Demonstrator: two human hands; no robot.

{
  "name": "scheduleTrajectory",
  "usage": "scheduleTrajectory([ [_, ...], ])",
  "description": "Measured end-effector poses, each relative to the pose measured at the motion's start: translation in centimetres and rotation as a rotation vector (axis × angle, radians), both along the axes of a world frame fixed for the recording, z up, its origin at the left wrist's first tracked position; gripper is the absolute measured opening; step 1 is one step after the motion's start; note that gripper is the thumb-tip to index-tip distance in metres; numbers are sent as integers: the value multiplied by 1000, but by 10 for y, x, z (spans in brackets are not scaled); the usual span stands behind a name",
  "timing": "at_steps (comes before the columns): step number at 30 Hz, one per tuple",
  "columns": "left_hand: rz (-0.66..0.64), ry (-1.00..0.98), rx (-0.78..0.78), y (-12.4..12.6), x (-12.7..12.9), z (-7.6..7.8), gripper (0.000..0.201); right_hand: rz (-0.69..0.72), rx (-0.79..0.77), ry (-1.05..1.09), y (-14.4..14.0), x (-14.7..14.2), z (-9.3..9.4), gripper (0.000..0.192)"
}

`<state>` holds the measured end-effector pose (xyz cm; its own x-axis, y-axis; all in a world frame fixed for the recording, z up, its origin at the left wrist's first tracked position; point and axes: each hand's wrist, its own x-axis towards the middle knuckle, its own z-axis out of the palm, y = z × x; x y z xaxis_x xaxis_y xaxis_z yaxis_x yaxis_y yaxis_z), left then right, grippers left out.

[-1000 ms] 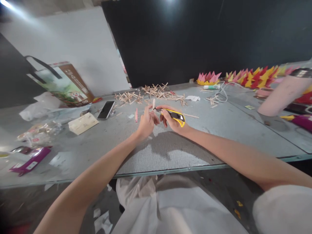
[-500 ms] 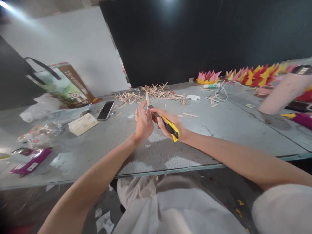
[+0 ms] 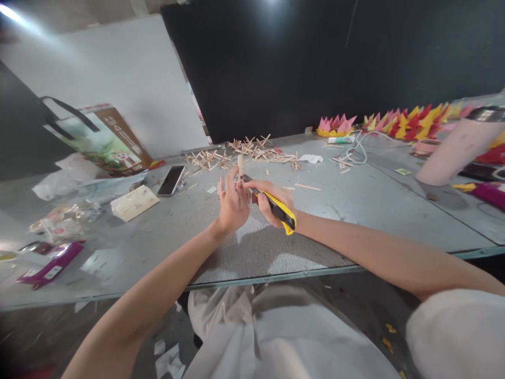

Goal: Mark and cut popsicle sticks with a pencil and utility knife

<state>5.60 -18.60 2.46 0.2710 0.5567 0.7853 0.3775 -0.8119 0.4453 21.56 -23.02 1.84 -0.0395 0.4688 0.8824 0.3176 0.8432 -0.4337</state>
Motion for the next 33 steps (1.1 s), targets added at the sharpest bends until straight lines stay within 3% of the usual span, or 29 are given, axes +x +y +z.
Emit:
scheduleTrajectory([
  [4, 42, 98, 105, -4, -1, 4, 45, -13, 136, 62, -1, 2, 3, 32],
  [7, 16, 141, 102, -4, -1, 7, 47, 18, 44, 57, -3, 7, 9, 33],
  [10, 18, 111, -2, -8, 0, 7, 46, 3, -48, 57, -4, 8, 8, 36],
  [15, -19, 23, -123, -12, 3, 6, 43, -17, -59, 51, -4, 2, -1, 38],
  [21, -7, 120, -119, -4, -5, 13, 43, 161, -157, 135, -2, 4, 7, 36],
  [27, -19, 209, -265, 18, -4, 8, 45, 216, -321, 118, 14, 13, 6, 35],
  [30, -66, 25, -422, 26, 4, 3, 35, 161, -347, 12, 20, 12, 2, 31],
  [33, -70, -170, -497, 30, 11, 2, 31, 26, -208, -171, 21, 6, 0, 21],
])
